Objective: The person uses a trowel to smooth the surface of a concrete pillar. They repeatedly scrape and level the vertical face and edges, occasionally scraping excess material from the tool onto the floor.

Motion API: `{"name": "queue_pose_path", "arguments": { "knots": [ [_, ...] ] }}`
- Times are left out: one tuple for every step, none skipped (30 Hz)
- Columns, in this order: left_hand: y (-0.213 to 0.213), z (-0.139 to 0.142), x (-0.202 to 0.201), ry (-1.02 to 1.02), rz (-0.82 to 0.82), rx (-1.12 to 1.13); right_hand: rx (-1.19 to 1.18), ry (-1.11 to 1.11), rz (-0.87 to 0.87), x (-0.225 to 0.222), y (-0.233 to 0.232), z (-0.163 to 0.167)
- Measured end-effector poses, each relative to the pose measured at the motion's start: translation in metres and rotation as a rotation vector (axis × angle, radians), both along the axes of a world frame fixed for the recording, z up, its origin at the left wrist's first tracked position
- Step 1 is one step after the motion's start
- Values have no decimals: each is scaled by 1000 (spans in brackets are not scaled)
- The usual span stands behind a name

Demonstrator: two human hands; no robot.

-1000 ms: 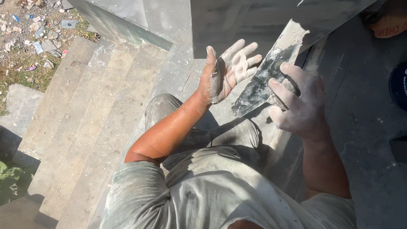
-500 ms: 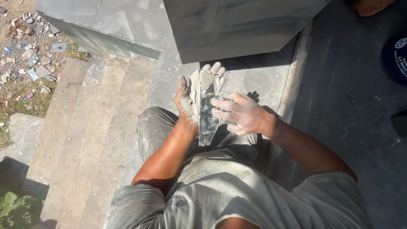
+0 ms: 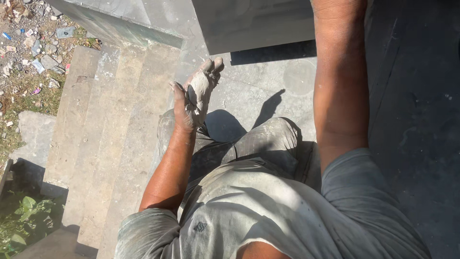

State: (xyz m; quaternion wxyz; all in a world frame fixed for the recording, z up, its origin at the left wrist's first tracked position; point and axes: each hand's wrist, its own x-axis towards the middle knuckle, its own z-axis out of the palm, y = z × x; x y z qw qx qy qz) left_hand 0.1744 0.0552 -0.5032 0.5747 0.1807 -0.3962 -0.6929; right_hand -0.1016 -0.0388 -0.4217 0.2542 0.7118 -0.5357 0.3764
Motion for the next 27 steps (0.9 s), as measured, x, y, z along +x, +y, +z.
{"name": "queue_pose_path", "arguments": {
  "knots": [
    [9,-13,4,14,-5,48,23,-10,1,5,-7,-10],
    [19,-25,9,20,10,99,49,-17,1,9,-12,-22],
    [25,-35,19,27,28,140,80,-17,-1,11,-25,-33],
    [27,-45,29,35,47,169,105,-24,20,19,-20,-54],
    [30,-52,38,56,83,217,129,-29,28,24,-24,-73],
    [34,-58,48,74,114,280,160,-38,26,28,-23,-95],
    [37,-63,54,95,141,347,192,-42,13,32,-21,-118],
    [37,-65,59,140,131,329,235,-32,-4,33,-18,-139],
    [35,-67,62,182,124,304,283,-24,-16,35,-14,-161],
    [32,-67,63,220,116,278,464,-41,-29,37,-6,-179],
    [27,-67,61,135,137,259,643,-55,-44,39,5,-193],
    [20,-68,57,51,155,229,811,-71,-60,40,14,-198],
    [13,-68,52,-33,171,196,718,-205,64,39,29,-204],
    [5,-69,44,-77,157,172,624,-330,185,37,49,-204],
    [-1,-72,34,-119,143,151,574,-420,307,34,68,-198],
    [-7,-75,23,-162,129,134,525,-511,431,31,88,-190],
    [-12,-79,10,-147,58,149,797,-849,504,26,107,-180],
    [-16,-84,-6,-128,-18,162,1064,-1191,569,21,124,-169],
    [-19,-89,-23,-167,-67,142,1264,-1234,668,14,137,-158],
    [-21,-94,-41,-206,-113,120,1466,-1271,773,8,148,-147],
    [-26,-97,-57,-245,-155,96,1567,-1338,815,3,156,-137],
    [-34,-100,-70,-216,-164,107,1670,-1406,862,-1,161,-126],
    [-47,-102,-80,-193,-169,117,1775,-1474,918,-4,165,-115],
    [-59,-103,-85,-172,-169,123,1731,-1431,1065,-7,166,-105],
    [-71,-104,-85,-130,-145,198,1690,-1381,1213,-11,166,-94],
    [-81,-105,-80,-91,-114,282,1654,-1331,1362,-14,164,-84],
    [-84,-106,-70,-51,-80,366,1307,-950,1288,-20,158,-73]
  ]
}}
